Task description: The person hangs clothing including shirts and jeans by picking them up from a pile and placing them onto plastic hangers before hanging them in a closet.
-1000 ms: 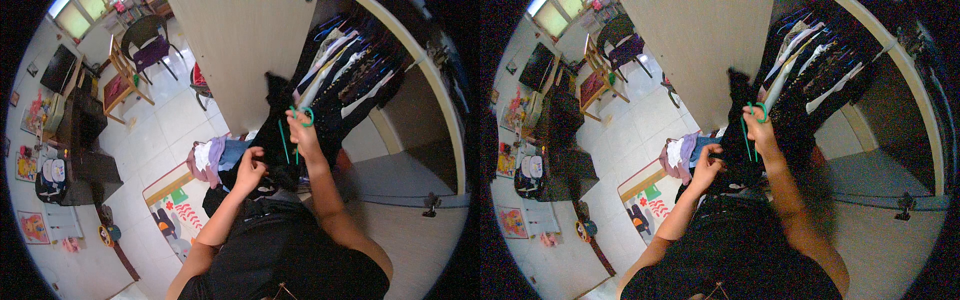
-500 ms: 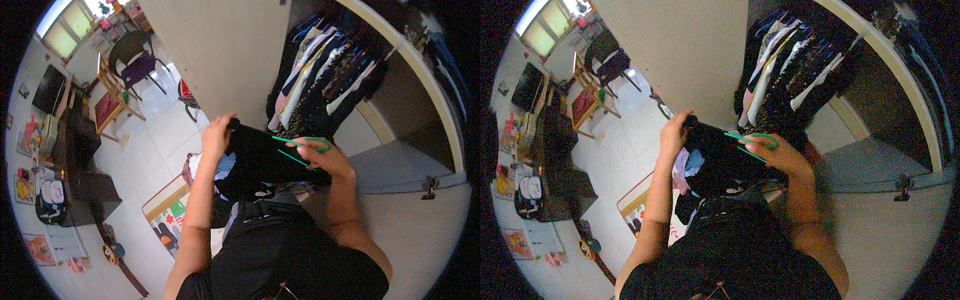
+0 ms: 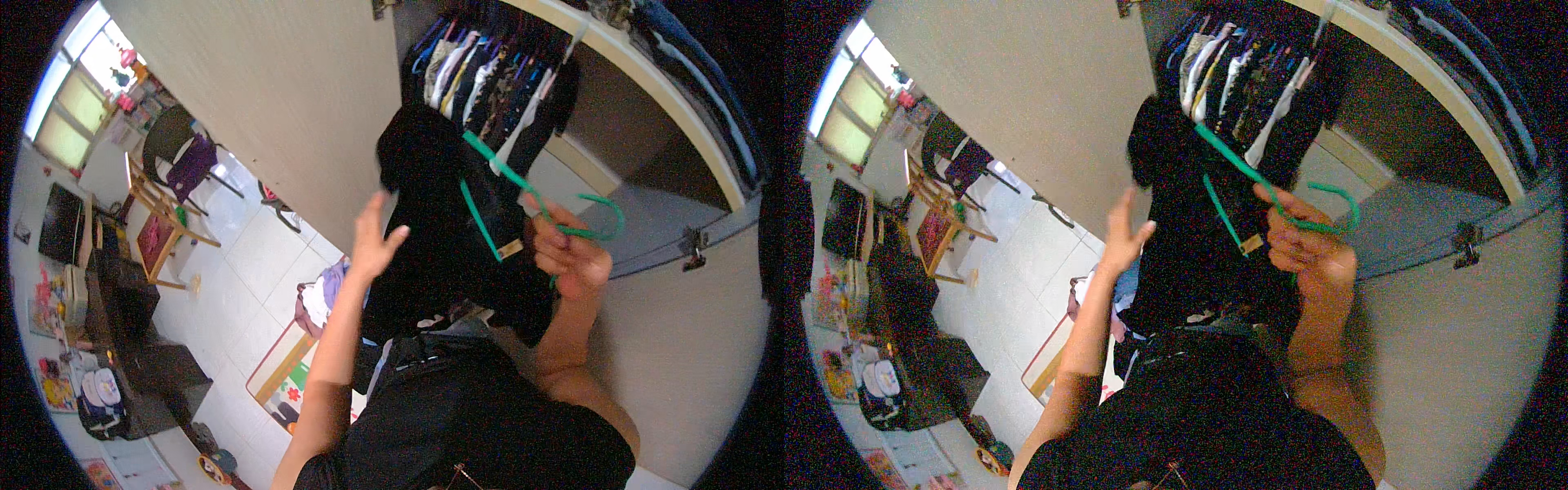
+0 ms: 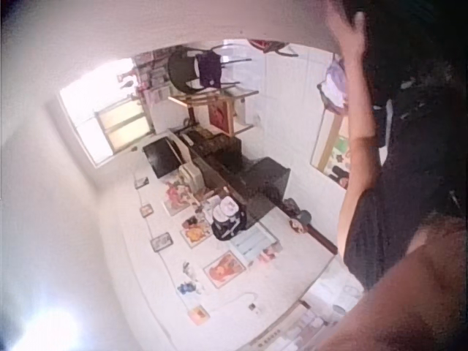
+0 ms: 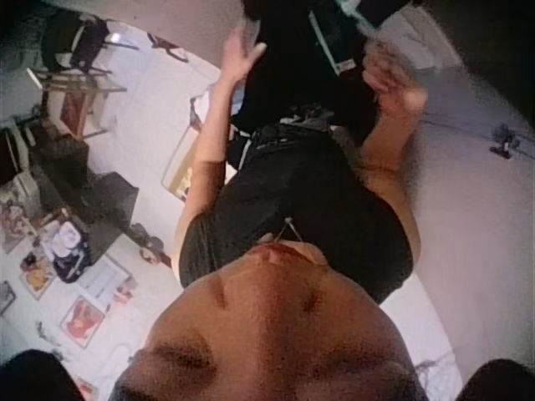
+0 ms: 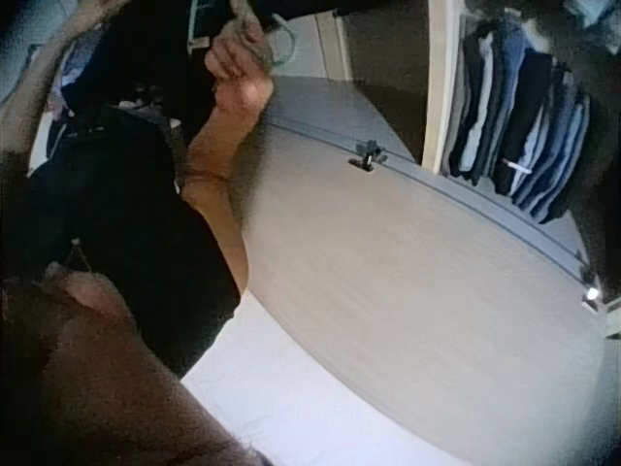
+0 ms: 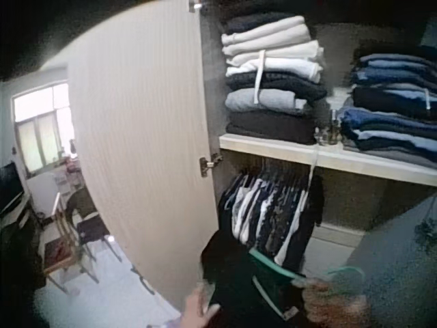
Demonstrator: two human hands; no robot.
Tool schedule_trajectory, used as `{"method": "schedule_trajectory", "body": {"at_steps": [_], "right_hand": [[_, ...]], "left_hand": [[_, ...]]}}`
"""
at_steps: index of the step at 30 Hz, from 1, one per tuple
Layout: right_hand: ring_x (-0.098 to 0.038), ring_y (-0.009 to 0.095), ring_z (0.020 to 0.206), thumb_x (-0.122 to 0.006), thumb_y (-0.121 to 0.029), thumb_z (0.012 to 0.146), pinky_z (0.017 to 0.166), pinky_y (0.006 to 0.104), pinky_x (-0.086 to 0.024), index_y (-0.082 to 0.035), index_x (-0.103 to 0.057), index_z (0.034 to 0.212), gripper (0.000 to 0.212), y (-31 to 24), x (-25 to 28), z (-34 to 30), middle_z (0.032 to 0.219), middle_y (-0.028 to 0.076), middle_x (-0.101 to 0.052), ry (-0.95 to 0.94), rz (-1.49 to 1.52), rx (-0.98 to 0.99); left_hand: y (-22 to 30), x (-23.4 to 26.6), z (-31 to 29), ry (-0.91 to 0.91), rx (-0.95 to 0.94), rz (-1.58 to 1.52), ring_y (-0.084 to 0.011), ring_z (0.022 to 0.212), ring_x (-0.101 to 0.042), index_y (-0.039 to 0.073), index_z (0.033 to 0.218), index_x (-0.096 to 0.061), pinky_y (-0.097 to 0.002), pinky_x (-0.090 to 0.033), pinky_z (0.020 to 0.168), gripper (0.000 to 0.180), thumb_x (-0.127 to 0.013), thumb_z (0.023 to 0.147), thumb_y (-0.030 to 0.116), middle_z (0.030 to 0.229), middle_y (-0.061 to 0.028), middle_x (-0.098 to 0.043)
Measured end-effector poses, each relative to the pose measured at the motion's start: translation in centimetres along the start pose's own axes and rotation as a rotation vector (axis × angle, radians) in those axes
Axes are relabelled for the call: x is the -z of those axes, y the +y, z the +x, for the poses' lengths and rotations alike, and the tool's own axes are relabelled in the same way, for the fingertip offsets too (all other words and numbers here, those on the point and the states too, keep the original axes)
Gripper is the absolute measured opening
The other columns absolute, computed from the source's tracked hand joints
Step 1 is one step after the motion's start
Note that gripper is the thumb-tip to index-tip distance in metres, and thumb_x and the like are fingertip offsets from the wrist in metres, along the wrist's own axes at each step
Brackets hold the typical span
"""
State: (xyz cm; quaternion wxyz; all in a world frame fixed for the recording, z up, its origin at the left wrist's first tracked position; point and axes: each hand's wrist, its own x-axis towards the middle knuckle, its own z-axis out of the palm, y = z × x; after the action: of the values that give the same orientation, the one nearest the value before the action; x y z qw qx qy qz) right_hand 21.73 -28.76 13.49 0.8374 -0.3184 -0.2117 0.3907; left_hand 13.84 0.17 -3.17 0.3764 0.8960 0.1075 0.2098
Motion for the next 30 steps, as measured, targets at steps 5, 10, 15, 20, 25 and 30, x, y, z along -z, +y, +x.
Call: {"method": "schedule_trajectory", "body": {"at_steps": [5,10,15,20,25,30], "right_hand": [[-0.037,0.008,0.056,-0.051,-0.014,0.084,0.046,0.0203,-0.032,0.012,-0.031,0.124,0.051,-2.7,-2.2,-2.3,0.091,0.008,-0.040,0.119,0.556,0.445],[-0.034,0.008,0.055,-0.038,-0.011,0.092,0.045,0.0200,-0.029,0.012,-0.035,0.116,0.033,-3.9,4.3,-1.8,0.094,0.010,-0.047,0.048,0.423,0.855],[-0.033,0.007,0.053,-0.045,-0.009,0.090,0.044,0.0191,-0.028,-0.001,-0.047,0.087,0.009,-4.9,13.8,3.5,0.081,0.005,-0.049,0.615,-0.005,0.868],[-0.036,0.010,0.051,-0.048,-0.006,0.087,0.042,0.0226,-0.028,-0.003,-0.045,0.079,0.009,-12.3,21.3,10.8,0.073,0.005,-0.046,0.693,-0.100,0.937],[-0.039,0.014,0.058,-0.051,-0.006,0.084,0.049,0.0263,-0.031,-0.004,-0.045,0.080,0.007,-20.5,21.8,20.0,0.076,0.006,-0.047,0.713,-0.180,0.936],[-0.043,0.017,0.067,-0.052,-0.012,0.084,0.057,0.0285,-0.035,-0.005,-0.047,0.089,0.010,-23.6,26.2,28.3,0.082,0.006,-0.049,0.680,-0.264,0.859]], "left_hand": [[-2.8,-13.0,-5.3,-0.965,0.257,-0.215,-0.0311,0.131,-0.020,0.009,0.137,-0.025,-0.0412,-0.016,0.106,0.074,-0.037,0.083,0.058,0.143,-0.0137,-0.021],[-0.4,-17.6,-9.0,-1.351,0.058,-0.206,-0.0260,0.125,-0.034,0.004,0.129,-0.039,-0.0329,-0.025,0.104,0.059,-0.045,0.085,0.042,0.135,-0.0142,-0.036],[1.8,-16.4,-6.0,-1.505,0.189,-0.290,-0.0212,0.103,-0.053,0.003,0.126,-0.043,-0.0318,-0.034,0.096,0.064,-0.045,0.084,0.051,0.104,-0.0114,-0.061],[4.3,-15.7,-3.6,-1.371,0.184,-0.793,-0.0192,0.100,-0.051,0.007,0.125,-0.044,-0.0315,-0.037,0.090,0.051,-0.054,0.086,0.038,0.109,-0.0082,-0.054],[5.8,-16.1,-0.8,-1.298,0.190,-0.812,-0.0176,0.107,-0.047,0.008,0.126,-0.043,-0.0302,-0.035,0.093,0.052,-0.055,0.085,0.038,0.115,-0.0093,-0.051],[6.1,-16.9,1.5,-1.182,0.189,-0.842,-0.0167,0.107,-0.048,0.008,0.124,-0.045,-0.0300,-0.035,0.094,0.047,-0.054,0.086,0.035,0.118,-0.0068,-0.051]]}}
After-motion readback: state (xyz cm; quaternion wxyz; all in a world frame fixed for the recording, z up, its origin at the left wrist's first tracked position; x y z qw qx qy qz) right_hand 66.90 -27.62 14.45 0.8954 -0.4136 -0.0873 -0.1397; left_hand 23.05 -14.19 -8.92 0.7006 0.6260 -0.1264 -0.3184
